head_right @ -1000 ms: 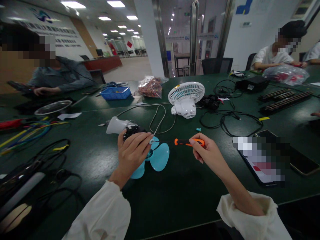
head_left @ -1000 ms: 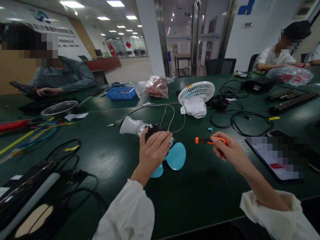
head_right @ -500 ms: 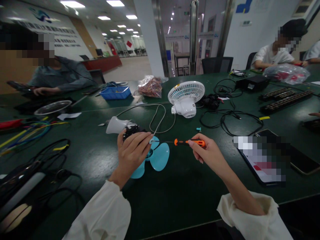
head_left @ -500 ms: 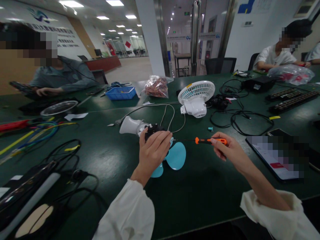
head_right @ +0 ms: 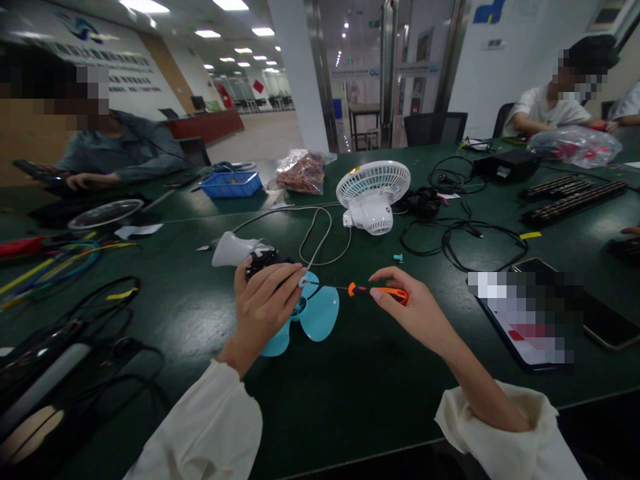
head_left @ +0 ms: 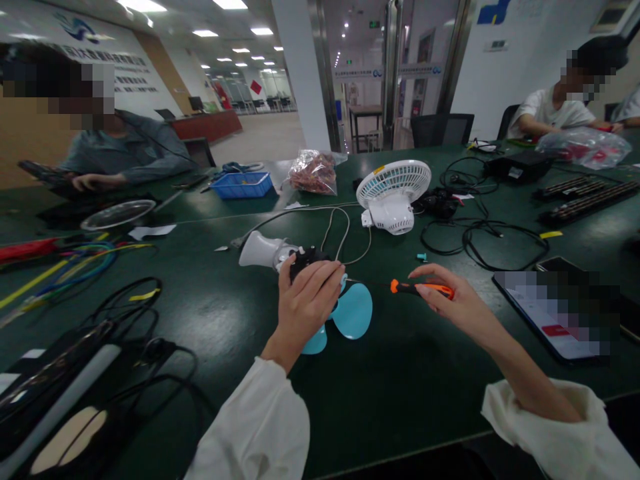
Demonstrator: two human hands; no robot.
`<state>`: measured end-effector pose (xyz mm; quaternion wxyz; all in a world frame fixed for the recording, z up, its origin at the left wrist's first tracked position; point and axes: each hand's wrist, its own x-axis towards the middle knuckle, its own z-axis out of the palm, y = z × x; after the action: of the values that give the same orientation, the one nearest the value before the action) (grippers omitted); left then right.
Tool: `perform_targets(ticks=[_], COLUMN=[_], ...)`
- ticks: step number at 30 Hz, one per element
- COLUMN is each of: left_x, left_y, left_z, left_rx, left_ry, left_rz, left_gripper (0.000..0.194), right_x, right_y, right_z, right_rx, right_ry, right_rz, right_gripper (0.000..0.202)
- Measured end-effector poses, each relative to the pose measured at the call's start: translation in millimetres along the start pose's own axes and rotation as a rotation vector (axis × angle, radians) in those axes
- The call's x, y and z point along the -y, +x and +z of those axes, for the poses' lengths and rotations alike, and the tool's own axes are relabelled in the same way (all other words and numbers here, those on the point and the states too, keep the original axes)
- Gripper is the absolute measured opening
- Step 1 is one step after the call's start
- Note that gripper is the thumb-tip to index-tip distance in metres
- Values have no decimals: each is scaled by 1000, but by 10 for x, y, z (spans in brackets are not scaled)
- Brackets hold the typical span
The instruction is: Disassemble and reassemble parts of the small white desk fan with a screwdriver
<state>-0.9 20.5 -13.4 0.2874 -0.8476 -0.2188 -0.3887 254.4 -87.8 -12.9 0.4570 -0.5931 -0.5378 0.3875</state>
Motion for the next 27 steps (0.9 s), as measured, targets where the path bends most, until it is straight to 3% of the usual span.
perform_targets(ticks=[4,9,16,27], left_x=[-1,5,-2,-3], left_y=[0,-9,-3,-4], left_z=[-6,-2,0,2], left_rx=[8,24,7,16], left_ry=[-4,-6,-7,-16], left_rz=[-9,-8,-15,-16], left_gripper=[25,28,26,27], right_x=[71,15,-48,25], right_y=[-57,-40,18,-30], right_z=[-9,-11,1,-7], right_rx=[-11,57,92,29], right_ry=[10,73,29,11], right_rz=[-16,6,17,-22], right_gripper=[45,27,40,32])
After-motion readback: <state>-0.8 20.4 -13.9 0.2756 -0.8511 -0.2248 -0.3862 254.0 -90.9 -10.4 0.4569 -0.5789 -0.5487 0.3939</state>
